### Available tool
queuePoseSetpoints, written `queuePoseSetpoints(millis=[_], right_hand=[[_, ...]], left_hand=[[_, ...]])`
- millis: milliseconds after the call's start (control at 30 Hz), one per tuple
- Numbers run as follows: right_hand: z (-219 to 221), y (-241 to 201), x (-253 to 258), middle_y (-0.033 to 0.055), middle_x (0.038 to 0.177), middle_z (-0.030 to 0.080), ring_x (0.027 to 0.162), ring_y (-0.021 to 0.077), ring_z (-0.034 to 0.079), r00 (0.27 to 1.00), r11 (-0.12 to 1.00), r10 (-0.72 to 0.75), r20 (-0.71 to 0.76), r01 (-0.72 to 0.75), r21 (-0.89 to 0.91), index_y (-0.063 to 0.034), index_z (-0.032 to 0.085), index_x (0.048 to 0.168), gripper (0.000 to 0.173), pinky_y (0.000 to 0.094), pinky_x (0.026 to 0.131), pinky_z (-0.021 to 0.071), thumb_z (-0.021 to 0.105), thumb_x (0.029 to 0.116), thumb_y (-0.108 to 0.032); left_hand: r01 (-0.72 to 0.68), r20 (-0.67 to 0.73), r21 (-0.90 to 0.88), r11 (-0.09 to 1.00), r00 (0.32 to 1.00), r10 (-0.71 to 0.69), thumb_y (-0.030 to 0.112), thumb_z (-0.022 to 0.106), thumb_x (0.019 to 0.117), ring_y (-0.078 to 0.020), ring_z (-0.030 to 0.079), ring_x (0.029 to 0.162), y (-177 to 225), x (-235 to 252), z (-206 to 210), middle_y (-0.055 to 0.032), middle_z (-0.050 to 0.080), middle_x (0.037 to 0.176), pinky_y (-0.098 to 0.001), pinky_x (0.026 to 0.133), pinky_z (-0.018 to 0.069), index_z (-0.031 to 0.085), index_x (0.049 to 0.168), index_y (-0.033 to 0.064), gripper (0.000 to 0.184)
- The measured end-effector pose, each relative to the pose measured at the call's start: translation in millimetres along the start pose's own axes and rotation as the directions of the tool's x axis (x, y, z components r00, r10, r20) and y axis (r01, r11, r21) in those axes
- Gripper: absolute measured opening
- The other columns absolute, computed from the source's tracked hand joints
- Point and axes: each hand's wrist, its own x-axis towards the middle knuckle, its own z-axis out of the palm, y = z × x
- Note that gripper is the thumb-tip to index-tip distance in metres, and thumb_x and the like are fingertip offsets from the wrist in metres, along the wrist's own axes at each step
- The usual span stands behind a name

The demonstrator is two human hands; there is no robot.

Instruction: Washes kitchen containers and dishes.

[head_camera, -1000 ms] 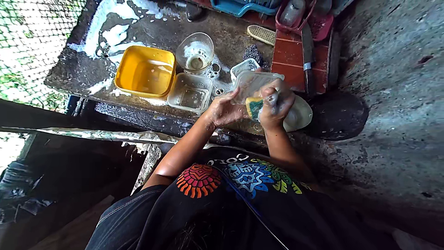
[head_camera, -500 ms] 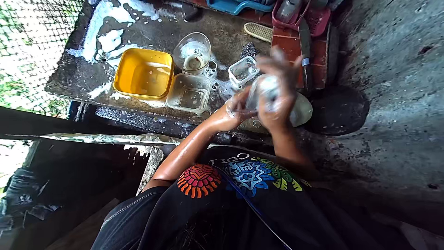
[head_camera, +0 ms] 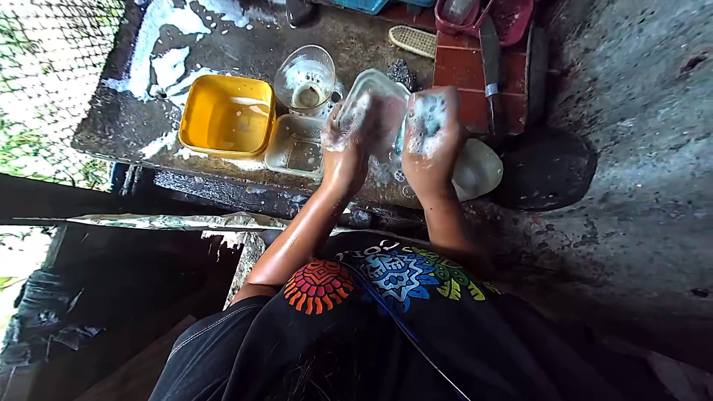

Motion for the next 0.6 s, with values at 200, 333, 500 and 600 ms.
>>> queuePoseSetpoints(millis=[200,333,500,600], right_hand=[[-12.4,32.5,8.5,0.0178,0.101,0.069,0.093,0.014,0.067,0.949,0.968,0.248,0.194,-0.235,-0.09,0.0107,0.065,0.112,0.027,0.0306,0.088,0.0545,0.052,0.1019,-0.01],[-16.0,64.7,47.8,0.0261,0.12,0.066,0.113,0.0296,0.065,0.855,0.859,0.477,0.203,-0.404,-0.315,0.0101,0.061,0.125,0.035,0.0426,0.101,0.0495,0.053,0.102,-0.015],[0.4,125.9,98.3,0.0275,0.126,0.062,0.117,0.0442,0.062,0.676,0.727,0.623,0.393,-0.316,-0.61,0.0024,0.045,0.143,0.074,0.0641,0.098,0.0481,0.077,0.0875,-0.036],[18.8,135.9,116.1,0.0332,0.124,0.061,0.117,0.0492,0.06,0.544,0.721,0.646,0.535,-0.205,-0.662,0.0094,0.055,0.131,0.064,0.069,0.098,0.0453,0.081,0.0857,-0.027]], left_hand=[[-0.164,0.135,0.645,0.746,0.986,0.1,0.024,0.049,0.1091,-0.0066,0.061,0.057,-13.6,38.2,-14.1,-0.0014,0.063,0.071,-0.0271,0.059,0.0569,0.066,0.096,-0.0009,0.033],[-0.151,0.159,0.986,0.075,0.98,-0.117,0.042,0.05,0.1064,-0.0377,0.065,0.117,8.9,96.8,-44.3,-0.0205,0.068,0.123,-0.0598,0.099,0.0494,0.065,0.131,0.0073,0.045],[0.146,-0.18,0.937,-0.317,0.98,-0.08,0.018,0.066,0.0931,-0.0488,0.027,0.15,11.1,163.0,-95.4,-0.038,0.026,0.159,-0.0568,0.119,0.0315,0.032,0.151,-0.0145,0.075],[0.068,-0.148,0.926,-0.371,0.97,-0.192,0.018,0.067,0.0935,-0.0497,0.034,0.146,6.7,176.5,-111.8,-0.0367,0.042,0.149,-0.0637,0.116,0.0314,0.047,0.14,-0.0141,0.059]])
